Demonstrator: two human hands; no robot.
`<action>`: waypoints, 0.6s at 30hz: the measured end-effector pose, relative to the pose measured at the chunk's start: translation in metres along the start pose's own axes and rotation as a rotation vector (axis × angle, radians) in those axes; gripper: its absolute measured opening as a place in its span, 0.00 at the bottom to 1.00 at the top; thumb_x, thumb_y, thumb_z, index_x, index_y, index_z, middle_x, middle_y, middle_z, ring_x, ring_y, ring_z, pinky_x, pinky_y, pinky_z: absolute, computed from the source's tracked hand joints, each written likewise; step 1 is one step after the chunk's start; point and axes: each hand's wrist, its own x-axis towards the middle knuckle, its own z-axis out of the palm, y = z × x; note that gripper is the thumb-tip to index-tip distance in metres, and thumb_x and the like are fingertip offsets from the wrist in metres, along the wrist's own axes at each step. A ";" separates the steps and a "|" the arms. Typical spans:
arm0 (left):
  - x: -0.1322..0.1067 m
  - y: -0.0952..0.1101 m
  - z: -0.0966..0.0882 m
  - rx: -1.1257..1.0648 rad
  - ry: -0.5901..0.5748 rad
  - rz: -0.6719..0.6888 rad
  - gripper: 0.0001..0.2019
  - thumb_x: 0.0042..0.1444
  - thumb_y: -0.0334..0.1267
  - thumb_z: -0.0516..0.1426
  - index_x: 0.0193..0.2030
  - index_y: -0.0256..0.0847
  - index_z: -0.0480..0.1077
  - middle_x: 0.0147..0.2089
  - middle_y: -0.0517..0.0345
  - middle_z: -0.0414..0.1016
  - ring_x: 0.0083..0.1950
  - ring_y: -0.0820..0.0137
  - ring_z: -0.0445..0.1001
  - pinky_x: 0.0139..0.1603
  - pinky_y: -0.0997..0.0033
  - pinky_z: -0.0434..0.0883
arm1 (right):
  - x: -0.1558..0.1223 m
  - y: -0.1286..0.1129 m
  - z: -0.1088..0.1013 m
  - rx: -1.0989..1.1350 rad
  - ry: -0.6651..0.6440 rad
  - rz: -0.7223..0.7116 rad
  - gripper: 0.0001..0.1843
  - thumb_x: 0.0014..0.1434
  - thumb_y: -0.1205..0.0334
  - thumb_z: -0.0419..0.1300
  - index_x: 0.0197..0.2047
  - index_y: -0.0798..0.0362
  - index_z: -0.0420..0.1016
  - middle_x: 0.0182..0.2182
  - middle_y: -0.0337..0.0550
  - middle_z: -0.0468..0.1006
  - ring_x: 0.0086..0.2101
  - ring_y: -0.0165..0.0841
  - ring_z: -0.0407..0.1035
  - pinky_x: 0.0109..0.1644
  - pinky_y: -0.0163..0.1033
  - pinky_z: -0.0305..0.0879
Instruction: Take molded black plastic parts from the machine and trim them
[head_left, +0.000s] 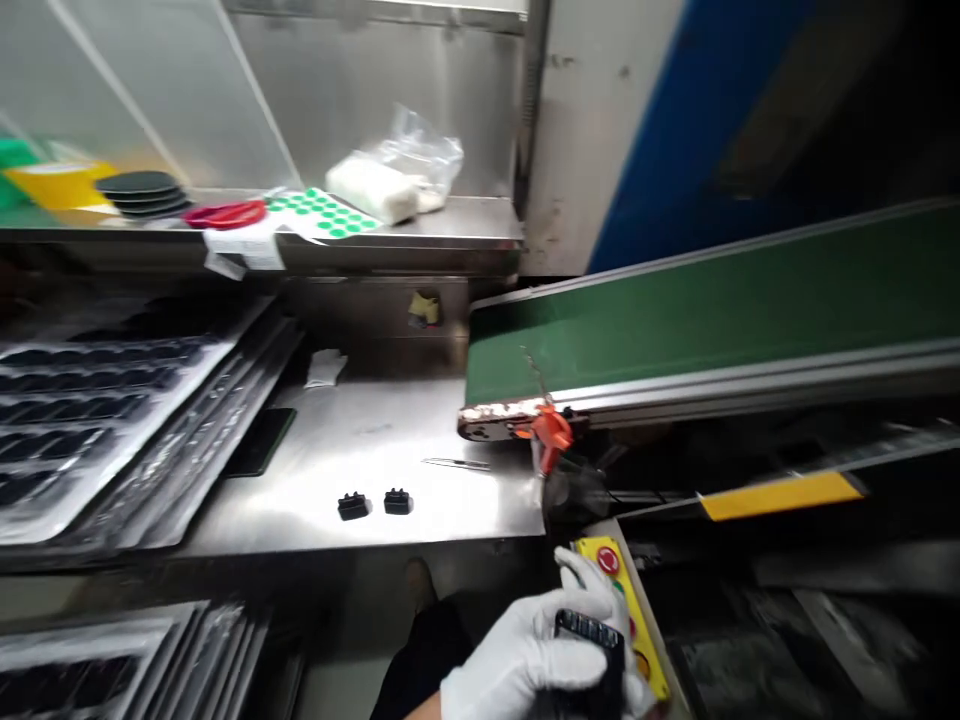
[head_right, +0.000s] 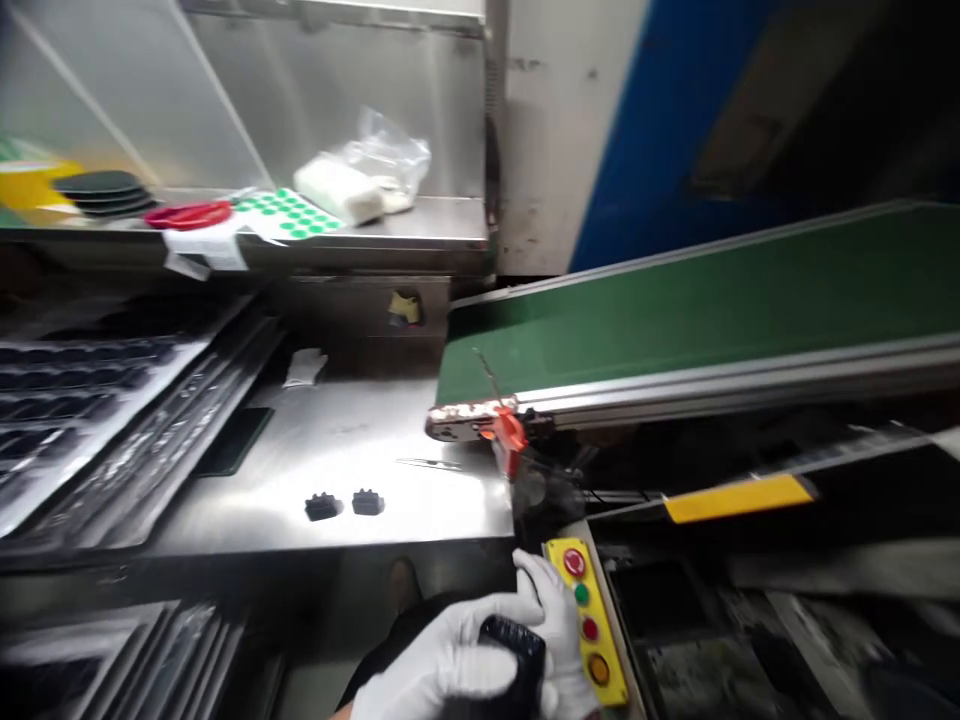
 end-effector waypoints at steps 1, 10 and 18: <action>-0.009 0.011 -0.009 -0.003 0.031 0.027 0.28 0.49 0.55 0.63 0.50 0.35 0.70 0.38 0.48 0.74 0.44 0.62 0.75 0.52 0.61 0.73 | 0.019 -0.009 0.025 -0.031 -0.071 -0.038 0.16 0.63 0.59 0.52 0.48 0.52 0.77 0.47 0.48 0.77 0.47 0.41 0.72 0.51 0.46 0.72; -0.083 0.097 -0.088 -0.097 0.267 0.206 0.25 0.58 0.55 0.53 0.45 0.30 0.72 0.44 0.43 0.73 0.43 0.65 0.75 0.45 0.70 0.73 | 0.139 -0.097 0.199 -0.478 -0.463 -0.215 0.17 0.65 0.68 0.51 0.56 0.57 0.68 0.54 0.50 0.69 0.54 0.40 0.63 0.58 0.52 0.61; -0.115 0.169 -0.137 -0.106 0.223 0.206 0.33 0.55 0.66 0.44 0.43 0.35 0.71 0.43 0.46 0.72 0.44 0.63 0.75 0.45 0.67 0.74 | 0.146 -0.113 0.252 -0.652 -0.576 0.016 0.07 0.62 0.63 0.55 0.37 0.59 0.71 0.31 0.43 0.70 0.36 0.34 0.67 0.45 0.47 0.66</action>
